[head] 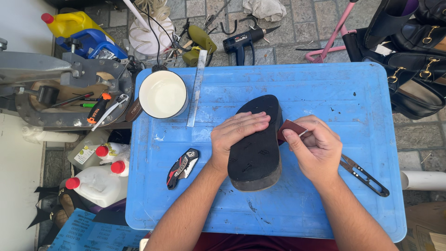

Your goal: The person uses a small sanding block to smooth the edges of a black slipper sole. They rotate the slipper to access different sides and continue sanding the perimeter and heel areas.

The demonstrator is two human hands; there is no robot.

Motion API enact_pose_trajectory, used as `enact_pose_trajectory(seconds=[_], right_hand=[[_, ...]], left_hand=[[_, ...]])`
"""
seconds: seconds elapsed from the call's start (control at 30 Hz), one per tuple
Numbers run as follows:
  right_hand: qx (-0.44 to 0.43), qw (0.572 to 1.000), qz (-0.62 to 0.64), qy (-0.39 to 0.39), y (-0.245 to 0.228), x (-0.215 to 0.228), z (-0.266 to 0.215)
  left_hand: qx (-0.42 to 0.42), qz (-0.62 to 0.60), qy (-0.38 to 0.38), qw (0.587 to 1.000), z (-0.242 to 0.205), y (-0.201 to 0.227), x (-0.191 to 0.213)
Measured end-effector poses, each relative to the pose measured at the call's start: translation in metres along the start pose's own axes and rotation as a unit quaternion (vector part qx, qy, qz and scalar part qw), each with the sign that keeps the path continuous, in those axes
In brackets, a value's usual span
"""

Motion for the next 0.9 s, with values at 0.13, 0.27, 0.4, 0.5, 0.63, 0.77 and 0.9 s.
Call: enact_pose_trajectory(seconds=[0.13,0.27,0.4,0.5,0.63,0.77,0.9], right_hand=[[0.024,0.999,0.027,0.002,-0.004,0.000,0.002],[0.042,0.998,0.040,-0.005,-0.006,-0.002,0.002],[0.036,0.998,0.032,-0.027,-0.007,-0.003,0.003],[0.050,0.991,-0.112,-0.050,-0.011,-0.003,0.001],[0.074,0.994,-0.064,-0.039,-0.012,-0.006,0.000],[0.049,0.998,0.034,-0.031,-0.002,-0.011,0.000],[-0.024,0.991,0.128,-0.018,0.011,-0.013,-0.002]], left_hand=[[0.007,0.003,-0.005,1.000,0.000,-0.001,0.000],[0.015,-0.005,-0.015,1.000,0.000,-0.006,0.000],[0.000,-0.003,-0.022,1.000,0.001,-0.005,-0.003],[0.012,-0.004,-0.026,1.000,0.002,-0.006,-0.003],[0.000,-0.013,-0.023,1.000,0.003,-0.003,0.000],[0.017,-0.029,-0.022,0.999,0.004,-0.005,0.002],[0.010,-0.031,-0.025,0.999,0.004,-0.004,0.002]])
Point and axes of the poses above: each hand's wrist, its own z-axis towards the middle knuckle, its own x-axis out of the back of the hand, y = z × x, the point moved 8 cm from there along z, towards the middle knuckle, and after that the axes turned 8 degrees about x, right-handed, at the moved point
